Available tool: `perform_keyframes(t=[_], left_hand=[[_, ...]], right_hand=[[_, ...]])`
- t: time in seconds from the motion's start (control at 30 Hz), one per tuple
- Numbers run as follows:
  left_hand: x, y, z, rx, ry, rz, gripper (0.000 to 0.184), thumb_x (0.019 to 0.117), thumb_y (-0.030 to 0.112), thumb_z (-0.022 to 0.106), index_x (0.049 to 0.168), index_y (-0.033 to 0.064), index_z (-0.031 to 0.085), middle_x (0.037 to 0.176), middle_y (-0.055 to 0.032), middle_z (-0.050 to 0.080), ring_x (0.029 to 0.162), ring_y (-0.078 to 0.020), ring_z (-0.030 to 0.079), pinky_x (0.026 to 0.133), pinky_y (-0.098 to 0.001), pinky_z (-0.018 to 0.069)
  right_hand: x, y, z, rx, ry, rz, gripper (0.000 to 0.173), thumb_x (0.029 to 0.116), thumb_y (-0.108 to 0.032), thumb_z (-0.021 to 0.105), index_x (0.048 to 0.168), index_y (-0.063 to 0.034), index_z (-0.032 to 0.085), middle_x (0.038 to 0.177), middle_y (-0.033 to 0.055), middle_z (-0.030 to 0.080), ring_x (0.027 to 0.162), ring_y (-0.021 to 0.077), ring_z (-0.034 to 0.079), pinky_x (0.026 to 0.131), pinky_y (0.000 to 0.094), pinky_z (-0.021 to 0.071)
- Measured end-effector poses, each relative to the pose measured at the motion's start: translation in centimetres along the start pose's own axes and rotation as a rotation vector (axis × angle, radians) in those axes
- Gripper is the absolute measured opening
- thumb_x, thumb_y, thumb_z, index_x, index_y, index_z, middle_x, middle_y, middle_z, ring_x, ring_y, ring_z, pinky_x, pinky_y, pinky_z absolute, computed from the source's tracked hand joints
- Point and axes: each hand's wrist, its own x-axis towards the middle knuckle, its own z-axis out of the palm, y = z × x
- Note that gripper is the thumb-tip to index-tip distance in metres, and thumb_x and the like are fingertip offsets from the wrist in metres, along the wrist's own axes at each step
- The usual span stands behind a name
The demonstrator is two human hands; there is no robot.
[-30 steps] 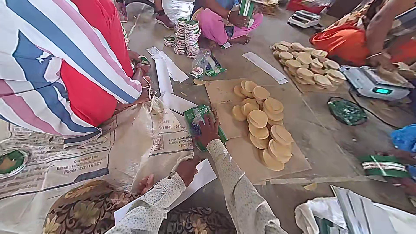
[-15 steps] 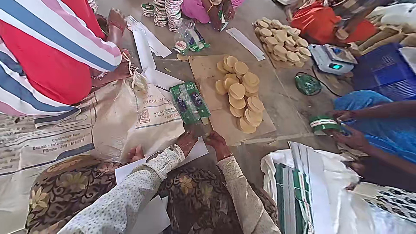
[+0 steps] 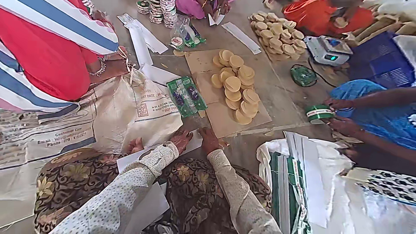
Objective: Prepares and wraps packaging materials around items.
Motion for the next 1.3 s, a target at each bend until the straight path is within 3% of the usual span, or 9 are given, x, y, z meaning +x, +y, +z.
perform_keyframes(t=[0.1, 0.2, 0.3, 0.43, 0.57, 0.73, 0.93, 1.17, 1.3], left_hand=[[0.0, 0.1, -0.1, -0.012, -0.014, -0.012, 0.08, 0.0896, 0.003, 0.074, 0.159, 0.0051, 0.033, 0.159, -0.0287, 0.033, 0.148, -0.0483, 0.03, 0.119, -0.0594, 0.0284], [0.2, 0.0, 0.0, -0.002, -0.011, -0.006, 0.08, 0.0894, 0.004, 0.074, 0.158, 0.0048, 0.034, 0.159, -0.0289, 0.032, 0.148, -0.0486, 0.029, 0.119, -0.0601, 0.0289], [0.2, -0.2, 0.0, -0.009, -0.011, 0.005, 0.079, 0.09, 0.004, 0.074, 0.158, 0.0053, 0.034, 0.158, -0.0287, 0.034, 0.148, -0.0482, 0.03, 0.119, -0.0597, 0.0282], [-0.2, -0.1, -0.2, -0.031, -0.007, 0.006, 0.077, 0.0911, 0.005, 0.072, 0.158, 0.0052, 0.035, 0.158, -0.0286, 0.034, 0.148, -0.0482, 0.03, 0.12, -0.0594, 0.0276], [-2.6, 1.7, -2.9, -0.019, -0.064, -0.022, 0.075, 0.0961, 0.002, 0.065, 0.16, 0.0003, 0.026, 0.162, -0.0311, 0.026, 0.151, -0.0494, 0.024, 0.123, -0.0576, 0.0217], [-1.6, 0.8, -1.6, 0.015, -0.037, 0.007, 0.077, 0.0938, 0.004, 0.067, 0.16, 0.0034, 0.028, 0.162, -0.0306, 0.027, 0.149, -0.0504, 0.027, 0.121, -0.0607, 0.0246], [-1.0, -0.1, 0.1, -0.117, 0.027, -0.116, 0.083, 0.0909, 0.013, 0.075, 0.162, 0.021, 0.031, 0.167, -0.0267, 0.017, 0.151, -0.0486, 0.024, 0.117, -0.0618, 0.0315], [-1.3, -0.4, -0.1, -0.259, 0.095, -0.197, 0.087, 0.0856, -0.006, 0.072, 0.159, 0.0006, 0.027, 0.164, -0.027, 0.027, 0.143, -0.0474, 0.041, 0.112, -0.0622, 0.0387], [-2.2, -0.2, -0.5, -0.205, 0.045, -0.26, 0.085, 0.0917, 0.018, 0.076, 0.158, -0.002, 0.027, 0.157, -0.0291, 0.038, 0.141, -0.0456, 0.045, 0.114, -0.0603, 0.038]], right_hand=[[-1.4, -0.7, -1.6, -0.226, -0.218, -0.04, 0.066, 0.0907, 0.011, 0.055, 0.153, -0.0095, 0.049, 0.155, 0.0229, 0.044, 0.143, 0.0436, 0.041, 0.11, 0.0587, 0.0404], [-2.8, -0.9, -3.3, -0.309, -0.322, -0.018, 0.042, 0.0998, 0.004, 0.05, 0.141, -0.001, 0.059, 0.152, 0.0239, 0.047, 0.142, 0.0448, 0.041, 0.109, 0.0596, 0.0398], [-3.0, -1.3, -3.7, -0.291, -0.246, 0.033, 0.039, 0.0968, 0.004, 0.052, 0.134, 0.0015, 0.063, 0.149, 0.022, 0.051, 0.141, 0.0417, 0.044, 0.108, 0.0563, 0.0426], [-1.2, -3.6, -2.8, -0.33, -0.238, 0.0, 0.067, 0.0897, 0.008, 0.058, 0.154, -0.0027, 0.042, 0.162, 0.0237, 0.033, 0.15, 0.0425, 0.032, 0.114, 0.061, 0.0347], [-0.8, -5.0, -0.4, -0.414, -0.234, 0.003, 0.058, 0.1024, 0.006, 0.041, 0.158, 0.0078, 0.026, 0.167, 0.027, 0.021, 0.157, 0.0411, 0.02, 0.12, 0.0666, 0.0174], [-2.1, -4.9, 0.9, -0.561, -0.212, 0.03, 0.049, 0.1024, 0.009, 0.036, 0.151, 0.0147, 0.036, 0.164, 0.029, 0.029, 0.155, 0.0415, 0.025, 0.12, 0.0646, 0.0202], [-5.2, -5.3, 0.4, -0.649, -0.401, 0.054, 0.04, 0.1029, 0.008, 0.038, 0.141, 0.0153, 0.049, 0.157, 0.0348, 0.034, 0.152, 0.0472, 0.025, 0.122, 0.0646, 0.0156], [-7.2, -3.4, -5.1, -0.225, -0.131, 0.281, 0.051, 0.0885, -0.007, 0.071, 0.138, -0.0009, 0.06, 0.15, 0.0278, 0.047, 0.144, 0.0481, 0.038, 0.112, 0.0731, 0.0253], [-6.9, 0.4, -5.0, 0.209, 0.08, 0.306, 0.044, 0.0886, 0.005, 0.058, 0.13, -0.0063, 0.066, 0.14, 0.0222, 0.057, 0.132, 0.0391, 0.053, 0.108, 0.0574, 0.0423]])
